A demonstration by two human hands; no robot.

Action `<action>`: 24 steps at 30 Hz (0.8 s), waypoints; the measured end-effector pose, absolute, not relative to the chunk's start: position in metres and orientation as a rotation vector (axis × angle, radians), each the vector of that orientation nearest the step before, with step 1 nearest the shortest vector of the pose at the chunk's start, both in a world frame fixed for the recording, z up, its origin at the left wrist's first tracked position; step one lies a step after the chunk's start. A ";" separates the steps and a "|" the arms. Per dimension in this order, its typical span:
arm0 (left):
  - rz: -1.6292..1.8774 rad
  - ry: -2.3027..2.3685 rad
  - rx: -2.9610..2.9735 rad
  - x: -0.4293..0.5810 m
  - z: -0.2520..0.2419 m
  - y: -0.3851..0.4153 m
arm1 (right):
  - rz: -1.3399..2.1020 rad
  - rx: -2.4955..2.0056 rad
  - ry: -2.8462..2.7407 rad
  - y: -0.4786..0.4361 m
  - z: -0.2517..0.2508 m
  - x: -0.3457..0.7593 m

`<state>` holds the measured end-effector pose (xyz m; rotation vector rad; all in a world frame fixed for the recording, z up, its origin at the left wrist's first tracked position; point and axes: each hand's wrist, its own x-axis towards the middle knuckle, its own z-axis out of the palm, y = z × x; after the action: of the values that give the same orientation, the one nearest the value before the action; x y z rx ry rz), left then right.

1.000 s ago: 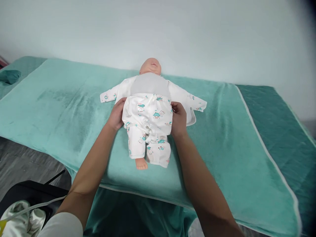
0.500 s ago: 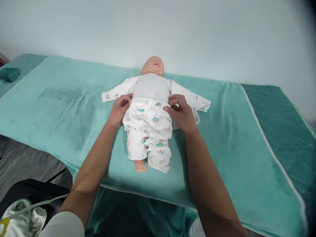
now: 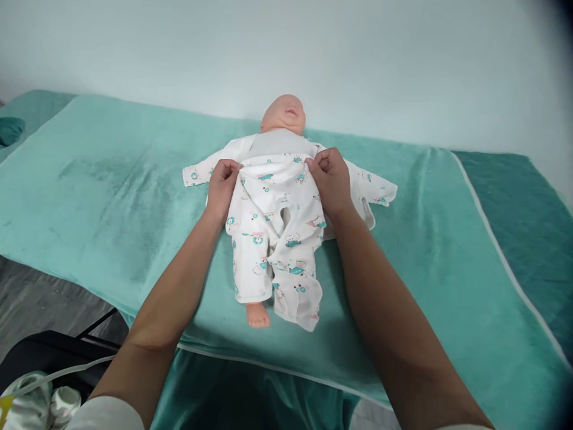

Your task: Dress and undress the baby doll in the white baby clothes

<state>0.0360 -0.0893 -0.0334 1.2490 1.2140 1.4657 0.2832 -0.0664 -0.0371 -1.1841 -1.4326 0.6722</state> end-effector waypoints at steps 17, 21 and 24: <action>1.425 1.412 1.822 0.026 -0.027 -0.014 | 0.450 -1.148 -1.717 -0.022 -0.033 0.295; 1.428 1.495 1.848 0.031 -0.040 -0.002 | 0.448 -1.203 -1.631 -0.006 -0.043 0.295; 1.383 1.429 2.034 0.032 -0.038 -0.004 | 0.447 -1.170 -1.645 -0.010 -0.042 0.290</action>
<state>0.0316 -0.0040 -0.0381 2.0341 1.4287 1.3827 0.2902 -0.0102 -0.0421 -1.1704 -1.6446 0.4470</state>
